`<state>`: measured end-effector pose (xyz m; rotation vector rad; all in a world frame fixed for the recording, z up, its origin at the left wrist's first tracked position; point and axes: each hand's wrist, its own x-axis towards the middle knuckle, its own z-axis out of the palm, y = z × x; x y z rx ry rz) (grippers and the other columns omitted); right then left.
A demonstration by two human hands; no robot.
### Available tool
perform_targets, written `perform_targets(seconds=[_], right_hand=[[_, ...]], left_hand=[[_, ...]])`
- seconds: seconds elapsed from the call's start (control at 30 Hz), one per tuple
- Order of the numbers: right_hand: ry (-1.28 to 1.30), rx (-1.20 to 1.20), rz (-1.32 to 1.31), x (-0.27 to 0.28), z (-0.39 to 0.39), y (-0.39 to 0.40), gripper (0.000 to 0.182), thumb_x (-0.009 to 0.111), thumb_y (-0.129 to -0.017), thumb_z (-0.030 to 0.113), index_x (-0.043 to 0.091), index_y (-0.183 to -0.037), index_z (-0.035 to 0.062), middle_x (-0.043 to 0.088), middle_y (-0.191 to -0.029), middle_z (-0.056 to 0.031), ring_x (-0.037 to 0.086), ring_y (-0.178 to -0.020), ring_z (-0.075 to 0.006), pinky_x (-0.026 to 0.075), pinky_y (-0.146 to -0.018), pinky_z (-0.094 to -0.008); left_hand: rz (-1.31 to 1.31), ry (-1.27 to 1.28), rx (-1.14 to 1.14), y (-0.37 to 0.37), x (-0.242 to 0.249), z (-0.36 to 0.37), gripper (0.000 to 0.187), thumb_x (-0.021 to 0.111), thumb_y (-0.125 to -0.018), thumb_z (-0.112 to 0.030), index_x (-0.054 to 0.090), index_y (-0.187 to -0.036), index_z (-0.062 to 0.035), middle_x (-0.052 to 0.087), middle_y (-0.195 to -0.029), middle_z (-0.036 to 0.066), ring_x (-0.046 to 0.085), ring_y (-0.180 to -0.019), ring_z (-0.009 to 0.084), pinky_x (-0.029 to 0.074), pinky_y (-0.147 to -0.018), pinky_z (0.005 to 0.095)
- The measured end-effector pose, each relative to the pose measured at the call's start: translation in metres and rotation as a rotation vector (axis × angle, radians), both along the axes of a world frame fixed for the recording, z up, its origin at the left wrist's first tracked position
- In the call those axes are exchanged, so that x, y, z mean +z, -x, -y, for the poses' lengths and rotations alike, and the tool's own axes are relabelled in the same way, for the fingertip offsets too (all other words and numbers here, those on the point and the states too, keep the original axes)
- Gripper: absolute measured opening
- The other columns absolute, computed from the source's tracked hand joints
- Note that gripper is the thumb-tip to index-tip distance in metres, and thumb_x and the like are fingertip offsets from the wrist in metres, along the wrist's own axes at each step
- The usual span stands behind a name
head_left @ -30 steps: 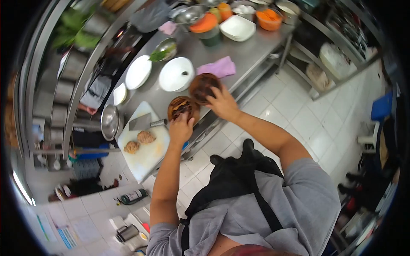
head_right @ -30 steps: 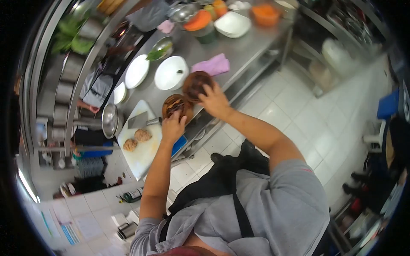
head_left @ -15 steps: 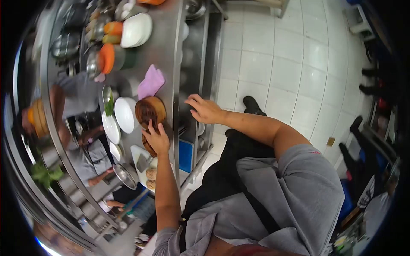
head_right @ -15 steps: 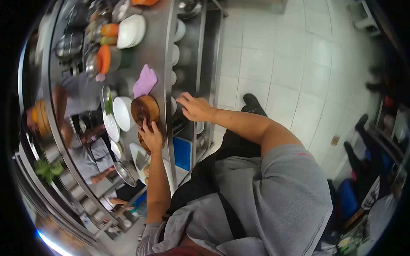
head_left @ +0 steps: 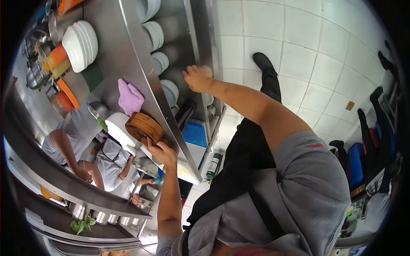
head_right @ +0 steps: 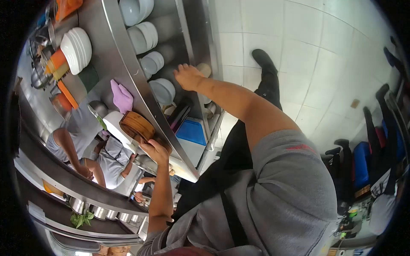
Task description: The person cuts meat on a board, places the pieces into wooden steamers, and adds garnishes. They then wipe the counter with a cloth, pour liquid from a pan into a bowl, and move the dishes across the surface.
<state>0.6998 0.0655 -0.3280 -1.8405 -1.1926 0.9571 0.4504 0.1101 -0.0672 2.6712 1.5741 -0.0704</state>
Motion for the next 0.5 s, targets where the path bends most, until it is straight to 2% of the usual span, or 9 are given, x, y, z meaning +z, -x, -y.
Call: perform_targets(seconds=[0.07, 0.1, 0.17, 0.27, 0.33, 0.5], right_hand=[[-0.111, 0.066, 0.196, 0.003, -0.049, -0.001, 0.036, 0.066, -0.086, 0.017, 0.065, -0.119, 0.004, 0.064, -0.123, -0.0233, 0.062, -0.114, -0.0389, 0.054, -0.088, -0.0449], [-0.134, 0.098, 0.183, 0.003, -0.077, 0.005, 0.036, 0.066, -0.086, 0.017, 0.065, -0.119, 0.004, 0.064, -0.123, -0.0233, 0.062, -0.114, -0.0389, 0.054, -0.088, -0.0449], [-0.177, 0.276, 0.317, 0.001, -0.133, 0.016, 0.037, 0.067, -0.087, 0.019, 0.065, -0.122, 0.0051, 0.064, -0.126, -0.0216, 0.061, -0.117, -0.0367, 0.053, -0.091, -0.0431], [-0.173, 0.344, 0.358, -0.02, -0.173, 0.031, 0.039, 0.067, -0.087, 0.019, 0.065, -0.123, 0.0047, 0.064, -0.126, -0.0214, 0.06, -0.118, -0.0367, 0.051, -0.093, -0.0437], [-0.141, 0.371, 0.386, -0.036, -0.173, 0.026, 0.04, 0.068, -0.087, 0.019, 0.065, -0.124, 0.0044, 0.064, -0.127, -0.0213, 0.06, -0.119, -0.0367, 0.05, -0.094, -0.044], [-0.022, 0.38, 0.47, -0.071, -0.125, 0.005, 0.043, 0.069, -0.086, 0.02, 0.064, -0.125, 0.0036, 0.064, -0.128, -0.0209, 0.059, -0.121, -0.0367, 0.048, -0.098, -0.0449]], left_hand=[[0.006, 0.059, -0.011, -0.012, 0.007, 0.006, 0.063, 0.043, -0.109, -0.036, 0.034, -0.146, 0.0141, 0.033, -0.15, 0.038, 0.039, -0.14, 0.0493, 0.029, -0.119, 0.0507], [0.028, 0.08, 0.033, -0.012, 0.006, 0.006, 0.061, 0.042, -0.108, -0.032, 0.033, -0.147, 0.0144, 0.035, -0.149, 0.037, 0.04, -0.138, 0.049, 0.031, -0.118, 0.0504], [0.11, 0.105, 0.026, -0.001, 0.001, 0.003, 0.059, 0.046, -0.105, -0.029, 0.036, -0.146, 0.0128, 0.032, -0.152, 0.038, 0.035, -0.143, 0.0505, 0.026, -0.12, 0.0529], [0.046, 0.041, 0.03, 0.008, 0.001, 0.002, 0.062, 0.053, -0.1, -0.033, 0.041, -0.146, 0.0077, 0.025, -0.157, 0.038, 0.027, -0.145, 0.054, 0.018, -0.122, 0.0577], [-0.016, 0.011, -0.01, 0.0, 0.006, 0.0, 0.065, 0.057, -0.099, -0.035, 0.041, -0.148, 0.0041, 0.024, -0.157, 0.039, 0.027, -0.144, 0.0552, 0.02, -0.12, 0.0583], [0.047, 0.031, -0.019, 0.0, 0.011, -0.005, 0.069, 0.065, -0.095, -0.039, 0.043, -0.152, -0.0052, 0.021, -0.158, 0.04, 0.035, -0.137, 0.0565, 0.028, -0.114, 0.0599]])
